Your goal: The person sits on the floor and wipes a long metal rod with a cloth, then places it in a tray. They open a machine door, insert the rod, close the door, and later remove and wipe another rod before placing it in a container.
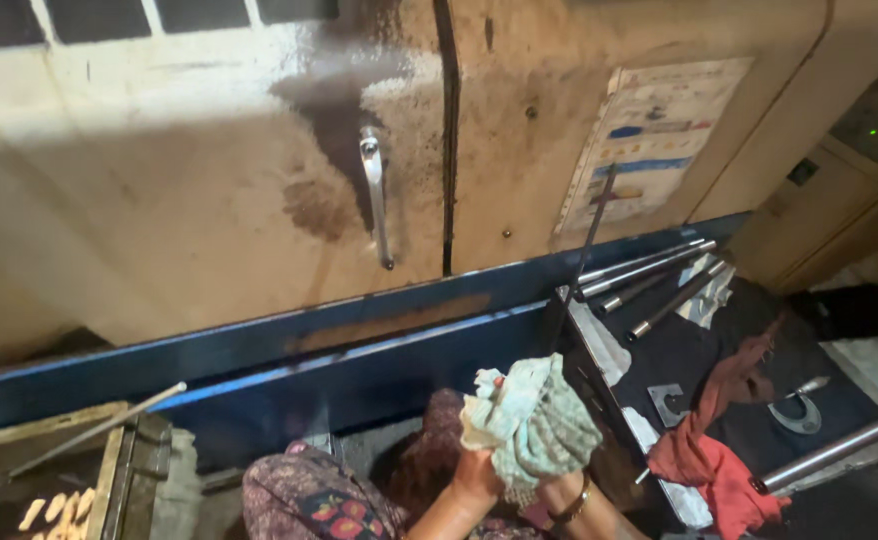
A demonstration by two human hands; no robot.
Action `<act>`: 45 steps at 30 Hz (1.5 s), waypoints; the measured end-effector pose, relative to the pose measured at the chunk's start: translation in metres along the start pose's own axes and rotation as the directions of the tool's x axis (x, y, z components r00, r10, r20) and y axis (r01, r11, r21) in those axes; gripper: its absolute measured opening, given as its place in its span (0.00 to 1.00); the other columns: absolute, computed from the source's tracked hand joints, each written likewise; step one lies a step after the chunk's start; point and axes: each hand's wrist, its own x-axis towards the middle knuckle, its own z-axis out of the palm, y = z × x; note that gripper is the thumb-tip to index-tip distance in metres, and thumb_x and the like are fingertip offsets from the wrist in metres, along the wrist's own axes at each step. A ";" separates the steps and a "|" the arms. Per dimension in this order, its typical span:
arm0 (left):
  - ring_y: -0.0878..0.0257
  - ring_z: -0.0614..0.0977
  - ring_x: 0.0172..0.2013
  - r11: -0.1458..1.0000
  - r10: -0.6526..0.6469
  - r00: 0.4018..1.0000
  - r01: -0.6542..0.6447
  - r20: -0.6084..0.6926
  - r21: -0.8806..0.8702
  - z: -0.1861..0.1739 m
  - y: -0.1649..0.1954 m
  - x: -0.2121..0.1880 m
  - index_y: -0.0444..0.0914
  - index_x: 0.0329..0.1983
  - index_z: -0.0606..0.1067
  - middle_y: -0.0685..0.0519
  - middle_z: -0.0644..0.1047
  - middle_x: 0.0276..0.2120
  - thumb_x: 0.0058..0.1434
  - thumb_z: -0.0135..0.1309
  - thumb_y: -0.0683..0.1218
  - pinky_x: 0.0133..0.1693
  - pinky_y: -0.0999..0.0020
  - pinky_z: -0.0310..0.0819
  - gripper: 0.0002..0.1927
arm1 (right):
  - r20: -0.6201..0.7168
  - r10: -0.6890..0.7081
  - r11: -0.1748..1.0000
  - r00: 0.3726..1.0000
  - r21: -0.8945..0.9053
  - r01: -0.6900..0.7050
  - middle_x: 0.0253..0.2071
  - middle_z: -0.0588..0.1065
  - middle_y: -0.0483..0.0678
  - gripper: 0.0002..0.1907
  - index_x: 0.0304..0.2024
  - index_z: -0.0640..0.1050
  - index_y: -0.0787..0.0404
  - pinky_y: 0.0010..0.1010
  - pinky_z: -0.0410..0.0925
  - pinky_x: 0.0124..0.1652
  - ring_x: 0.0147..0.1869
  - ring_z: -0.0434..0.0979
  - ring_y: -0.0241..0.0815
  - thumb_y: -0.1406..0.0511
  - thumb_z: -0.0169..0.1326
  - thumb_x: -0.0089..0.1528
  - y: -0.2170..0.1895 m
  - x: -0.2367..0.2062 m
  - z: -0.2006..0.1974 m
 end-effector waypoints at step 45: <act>0.50 0.78 0.53 0.970 -0.198 0.904 0.237 -0.378 0.057 -0.131 -0.147 0.248 0.33 0.66 0.61 0.43 0.75 0.51 0.69 0.52 0.44 0.56 0.59 0.69 0.25 | 0.387 -0.523 0.554 0.759 -0.523 0.648 0.64 0.71 0.55 0.17 0.53 0.76 0.59 0.42 0.67 0.64 0.70 0.70 0.58 0.67 0.62 0.62 -0.158 0.333 0.013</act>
